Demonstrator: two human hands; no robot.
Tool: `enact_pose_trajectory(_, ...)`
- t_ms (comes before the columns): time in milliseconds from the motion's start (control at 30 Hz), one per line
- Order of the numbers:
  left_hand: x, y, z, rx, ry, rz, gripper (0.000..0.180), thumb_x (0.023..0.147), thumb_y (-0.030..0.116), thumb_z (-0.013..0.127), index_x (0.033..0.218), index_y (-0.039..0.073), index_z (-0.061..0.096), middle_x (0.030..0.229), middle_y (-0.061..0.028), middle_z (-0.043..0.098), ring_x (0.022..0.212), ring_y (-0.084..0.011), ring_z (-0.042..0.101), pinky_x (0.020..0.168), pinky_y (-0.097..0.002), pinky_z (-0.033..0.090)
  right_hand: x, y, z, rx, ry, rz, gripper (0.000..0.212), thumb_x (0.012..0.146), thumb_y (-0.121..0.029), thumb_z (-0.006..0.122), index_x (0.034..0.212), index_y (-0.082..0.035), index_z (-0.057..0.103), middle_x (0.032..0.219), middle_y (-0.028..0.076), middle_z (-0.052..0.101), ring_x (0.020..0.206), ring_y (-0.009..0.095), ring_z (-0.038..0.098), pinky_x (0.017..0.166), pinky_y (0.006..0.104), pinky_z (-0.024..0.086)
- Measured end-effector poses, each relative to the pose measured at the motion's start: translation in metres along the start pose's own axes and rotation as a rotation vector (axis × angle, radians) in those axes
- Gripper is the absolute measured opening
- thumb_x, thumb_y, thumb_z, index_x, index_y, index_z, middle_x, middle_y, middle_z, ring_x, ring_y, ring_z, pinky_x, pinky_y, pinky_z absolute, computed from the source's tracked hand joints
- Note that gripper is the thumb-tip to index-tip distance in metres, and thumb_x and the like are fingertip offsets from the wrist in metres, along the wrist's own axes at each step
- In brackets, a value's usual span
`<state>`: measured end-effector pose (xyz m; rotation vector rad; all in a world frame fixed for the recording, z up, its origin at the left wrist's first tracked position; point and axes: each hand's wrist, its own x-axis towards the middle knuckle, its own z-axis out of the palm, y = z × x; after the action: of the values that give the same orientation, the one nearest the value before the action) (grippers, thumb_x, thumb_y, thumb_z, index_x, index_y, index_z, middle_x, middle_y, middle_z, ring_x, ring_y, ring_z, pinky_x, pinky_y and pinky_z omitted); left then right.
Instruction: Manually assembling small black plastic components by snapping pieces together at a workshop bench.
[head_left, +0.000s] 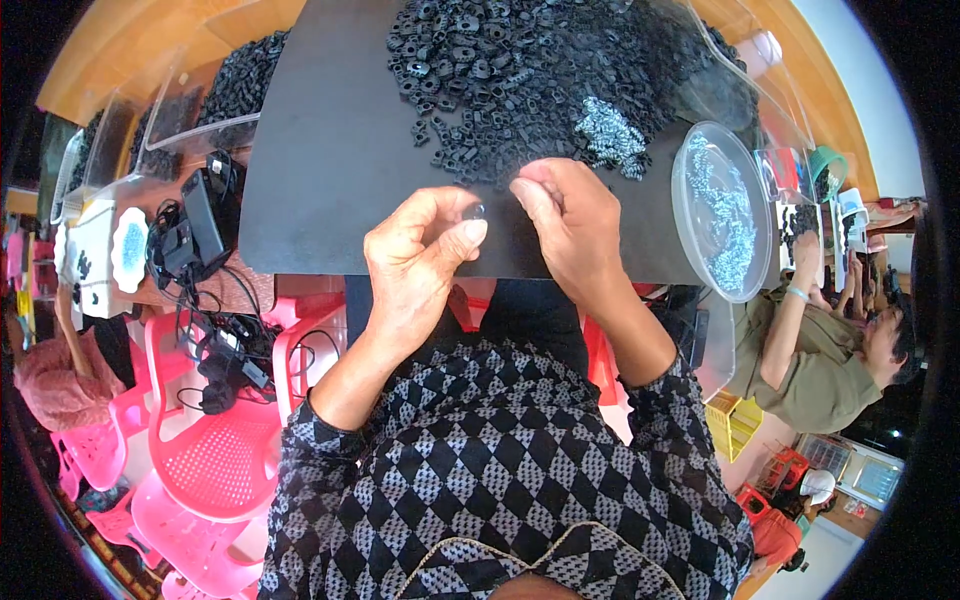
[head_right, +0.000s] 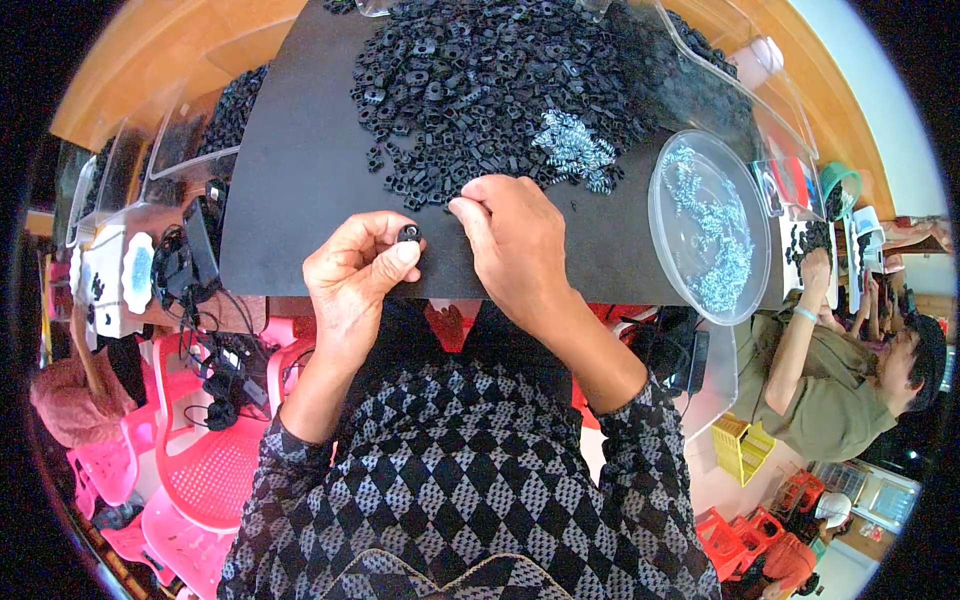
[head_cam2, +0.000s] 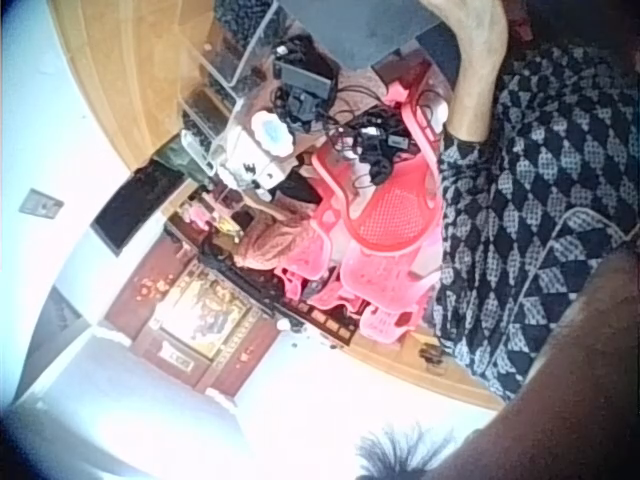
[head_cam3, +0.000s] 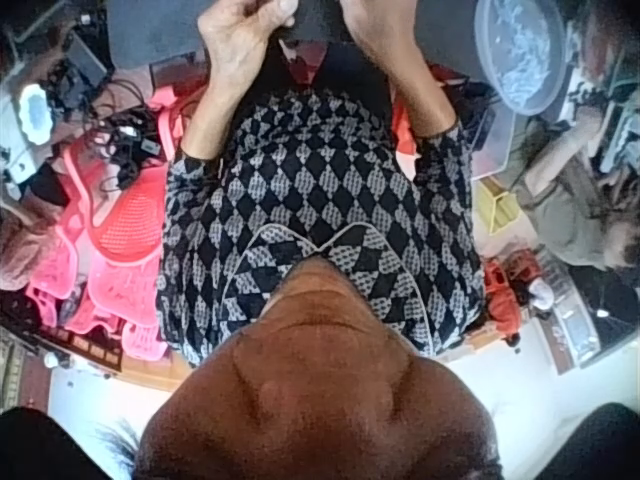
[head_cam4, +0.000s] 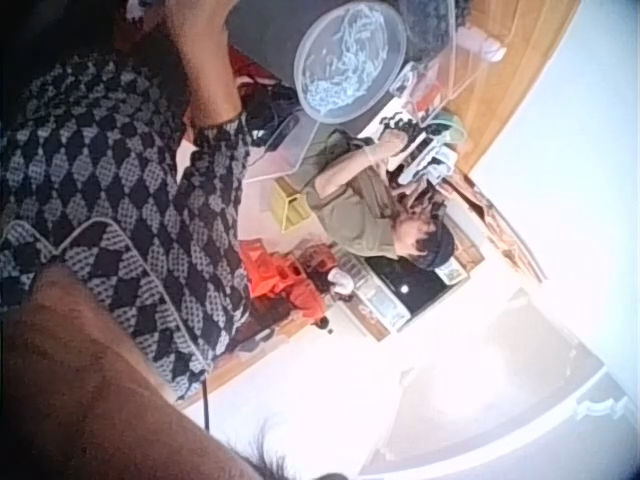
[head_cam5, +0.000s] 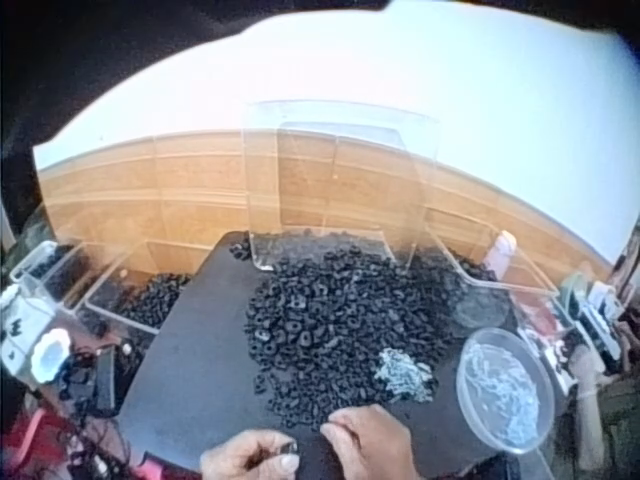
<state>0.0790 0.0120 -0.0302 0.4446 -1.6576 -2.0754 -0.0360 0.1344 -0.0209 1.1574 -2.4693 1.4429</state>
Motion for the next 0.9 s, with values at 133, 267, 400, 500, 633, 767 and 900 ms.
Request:
enact_pose_trajectory(133, 0.005, 0.002, 0.006, 0.025, -0.001, -0.017, 0.016, 0.084, 0.004, 0.067, 0.097, -0.004, 0.061, 0.086, -0.0062, 0.064, 0.069, -0.0095, 0.059, 0.063, -0.0211, 0.051, 0.002, 0.004, 0.000, -0.139, -0.020, -0.042, 0.009, 0.084, -0.005, 0.064, 0.090, 0.002, 0.063, 0.076, 0.005, 0.061, 0.068, 0.012, 0.058, 0.061, 0.0257, 0.046)
enact_pose_trajectory(267, 0.005, 0.001, 0.009, 0.023, -0.002, -0.006, 0.016, 0.084, 0.004, 0.067, 0.097, -0.004, 0.061, 0.087, -0.0057, 0.064, 0.071, -0.0094, 0.059, 0.065, -0.0215, 0.051, -0.002, -0.002, -0.006, 0.486, -0.155, 0.280, 0.010, 0.086, -0.009, 0.064, 0.090, 0.000, 0.063, 0.078, 0.002, 0.063, 0.068, 0.008, 0.058, 0.060, 0.0225, 0.045)
enact_pose_trajectory(400, 0.005, -0.009, 0.013, 0.097, 0.045, 0.135, 0.017, 0.085, 0.004, 0.066, 0.099, -0.004, 0.060, 0.087, -0.0046, 0.063, 0.072, -0.0088, 0.058, 0.066, -0.0214, 0.050, -0.001, -0.020, -0.011, 0.615, -0.189, 0.400, 0.006, 0.086, -0.004, 0.062, 0.088, 0.002, 0.061, 0.076, 0.001, 0.063, 0.069, 0.006, 0.058, 0.061, 0.0216, 0.048)
enact_pose_trajectory(500, 0.003, -0.010, 0.019, 0.008, 0.052, 0.129, 0.020, 0.087, 0.004, 0.065, 0.104, -0.003, 0.058, 0.088, -0.0035, 0.061, 0.071, -0.0077, 0.057, 0.064, -0.0203, 0.049, -0.002, -0.026, -0.009, 0.747, -0.168, 0.483, 0.006, 0.086, -0.005, 0.062, 0.088, 0.001, 0.061, 0.076, 0.002, 0.063, 0.068, 0.007, 0.058, 0.061, 0.0208, 0.048)
enact_pose_trajectory(633, -0.003, -0.004, 0.023, 0.011, 0.074, 0.106, 0.022, 0.087, 0.004, 0.064, 0.106, -0.002, 0.056, 0.090, -0.0033, 0.060, 0.070, -0.0068, 0.056, 0.062, -0.0189, 0.049, -0.006, -0.027, -0.008, 0.717, -0.131, 0.531, 0.008, 0.086, -0.005, 0.063, 0.090, 0.002, 0.061, 0.078, 0.002, 0.063, 0.070, 0.008, 0.059, 0.063, 0.0209, 0.048)
enact_pose_trajectory(767, -0.004, -0.005, 0.023, 0.014, 0.088, 0.112, 0.022, 0.087, 0.004, 0.063, 0.107, -0.002, 0.056, 0.090, -0.0037, 0.060, 0.071, -0.0067, 0.056, 0.061, -0.0185, 0.049, -0.010, -0.026, -0.008, 0.756, -0.116, 0.464, 0.010, 0.087, -0.006, 0.063, 0.092, 0.002, 0.061, 0.080, 0.003, 0.064, 0.073, 0.008, 0.061, 0.066, 0.0219, 0.050)
enact_pose_trajectory(900, -0.004, -0.006, 0.024, -0.070, 0.072, 0.132, 0.023, 0.087, 0.004, 0.065, 0.107, -0.001, 0.056, 0.091, -0.0039, 0.061, 0.072, -0.0070, 0.057, 0.060, -0.0187, 0.049, -0.014, -0.023, -0.007, 0.752, -0.148, 0.459, 0.016, 0.086, -0.012, 0.065, 0.097, -0.001, 0.063, 0.082, 0.002, 0.064, 0.073, 0.007, 0.059, 0.061, 0.0187, 0.042)
